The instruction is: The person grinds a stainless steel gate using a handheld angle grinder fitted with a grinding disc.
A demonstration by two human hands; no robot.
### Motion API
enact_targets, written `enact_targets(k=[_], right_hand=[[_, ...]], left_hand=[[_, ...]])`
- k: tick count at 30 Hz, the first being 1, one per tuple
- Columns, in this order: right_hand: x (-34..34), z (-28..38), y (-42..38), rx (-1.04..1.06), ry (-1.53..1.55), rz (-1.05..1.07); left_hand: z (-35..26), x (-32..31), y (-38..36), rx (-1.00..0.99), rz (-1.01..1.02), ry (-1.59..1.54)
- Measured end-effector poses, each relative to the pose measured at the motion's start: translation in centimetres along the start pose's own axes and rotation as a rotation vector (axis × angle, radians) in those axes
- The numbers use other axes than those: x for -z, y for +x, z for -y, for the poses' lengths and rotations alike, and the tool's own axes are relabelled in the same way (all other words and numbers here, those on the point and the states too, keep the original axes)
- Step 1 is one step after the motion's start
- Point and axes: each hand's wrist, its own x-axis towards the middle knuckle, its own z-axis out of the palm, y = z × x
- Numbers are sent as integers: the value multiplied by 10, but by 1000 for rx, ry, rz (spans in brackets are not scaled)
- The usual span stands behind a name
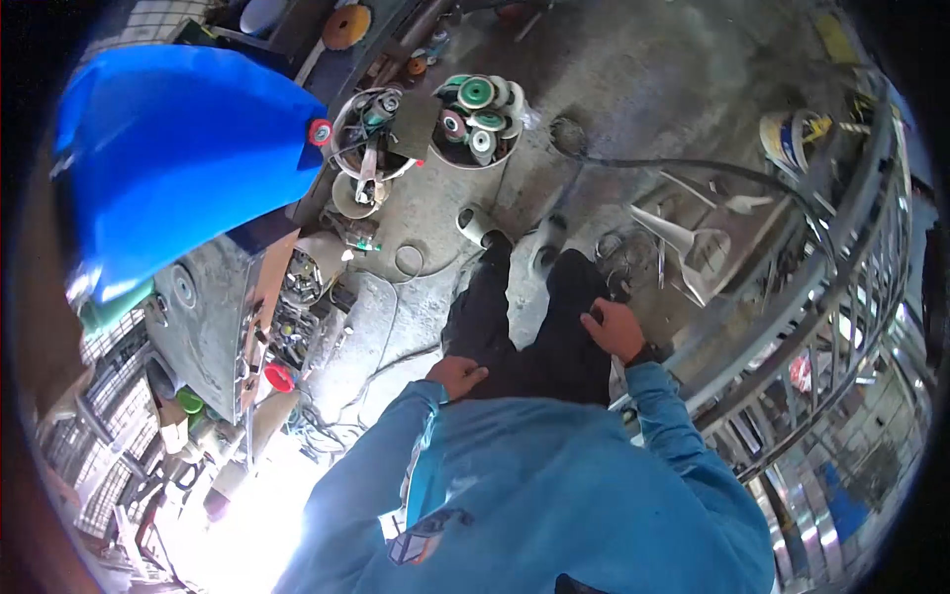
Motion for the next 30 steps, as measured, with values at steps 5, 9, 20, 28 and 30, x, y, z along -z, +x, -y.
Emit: enact_targets(k=[5, 9, 20, 28, 30], right_hand=[[-23, 0, 196, 152, 100, -94], [-65, 30, 351, 172, 68, -71], [-119, 77, 483, -49, 514, -383], [-121, 73, 455, -170, 1163, -304], [-112, 75, 452, -191, 1230, -270]], left_hand=[[-1, -10, 77, 100, -437, -118], [-4, -7, 151, 118, -593, 32], [-15, 13, 235, 582, -448, 41], [-17, 22, 241, 594, -404, 89], [-14, 24, 241, 604, -386, 87]])
